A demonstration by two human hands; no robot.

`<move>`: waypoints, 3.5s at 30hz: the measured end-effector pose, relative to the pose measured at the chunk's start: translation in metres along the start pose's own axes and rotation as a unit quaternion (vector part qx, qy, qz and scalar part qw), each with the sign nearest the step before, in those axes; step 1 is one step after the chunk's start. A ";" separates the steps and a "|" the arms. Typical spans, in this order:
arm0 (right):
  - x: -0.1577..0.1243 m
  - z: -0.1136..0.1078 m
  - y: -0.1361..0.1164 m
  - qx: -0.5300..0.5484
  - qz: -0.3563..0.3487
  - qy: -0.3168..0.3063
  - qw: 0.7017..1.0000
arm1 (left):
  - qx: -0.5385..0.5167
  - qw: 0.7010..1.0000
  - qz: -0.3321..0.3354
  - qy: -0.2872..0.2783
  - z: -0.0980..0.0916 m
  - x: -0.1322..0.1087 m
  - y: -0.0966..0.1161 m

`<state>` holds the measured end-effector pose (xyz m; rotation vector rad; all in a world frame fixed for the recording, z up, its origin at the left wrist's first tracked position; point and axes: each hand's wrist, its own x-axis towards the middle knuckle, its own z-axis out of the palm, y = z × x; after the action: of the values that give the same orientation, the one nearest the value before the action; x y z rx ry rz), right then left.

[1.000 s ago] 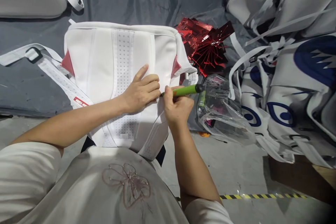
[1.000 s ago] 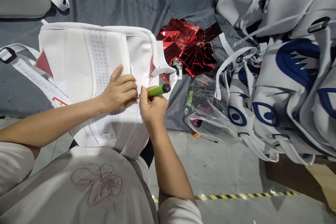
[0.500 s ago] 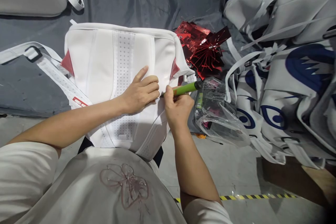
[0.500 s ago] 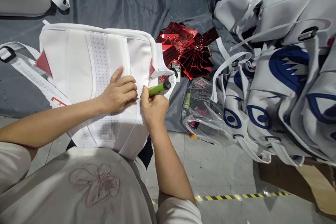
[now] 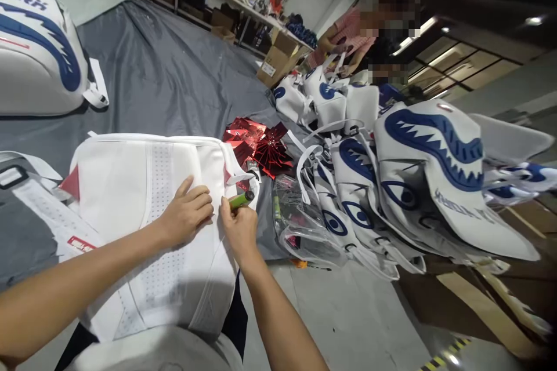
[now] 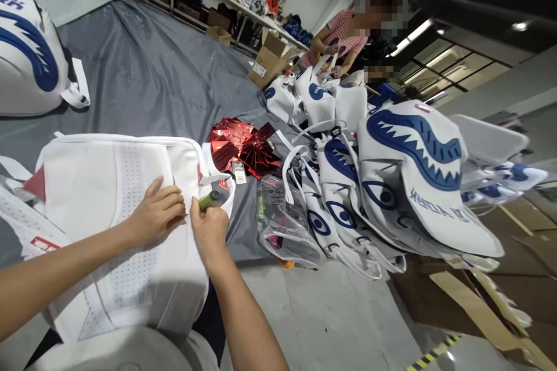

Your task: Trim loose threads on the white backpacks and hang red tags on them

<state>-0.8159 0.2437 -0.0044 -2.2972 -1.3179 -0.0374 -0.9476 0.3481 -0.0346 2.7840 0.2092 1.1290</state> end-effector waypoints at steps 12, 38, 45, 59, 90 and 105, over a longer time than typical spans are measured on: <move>-0.003 0.018 0.006 0.101 -0.050 0.080 0.990 | 0.026 0.999 -0.014 -0.046 -0.007 0.004 0.000; -0.085 -0.046 0.025 0.326 -0.240 0.143 0.903 | 0.251 0.965 0.050 -0.050 -0.115 -0.017 0.100; -0.091 -0.034 0.028 0.402 -0.049 0.072 0.911 | 0.226 0.965 0.079 -0.110 -0.097 -0.018 0.086; -0.076 -0.026 0.003 0.260 -0.289 0.157 0.908 | 0.168 0.955 -0.009 -0.246 -0.136 0.066 0.037; -0.020 -0.014 -0.017 -0.061 -0.219 0.092 0.969 | 0.212 0.915 -0.179 -0.294 -0.088 0.046 0.009; -0.006 -0.002 -0.034 -0.166 -0.190 -0.036 0.967 | 0.206 0.923 -0.131 -0.297 -0.071 0.046 0.001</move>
<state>-0.8460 0.2518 0.0094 -2.2854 -1.8961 -0.3282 -0.9646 0.3605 0.0478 3.1606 0.7922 0.1581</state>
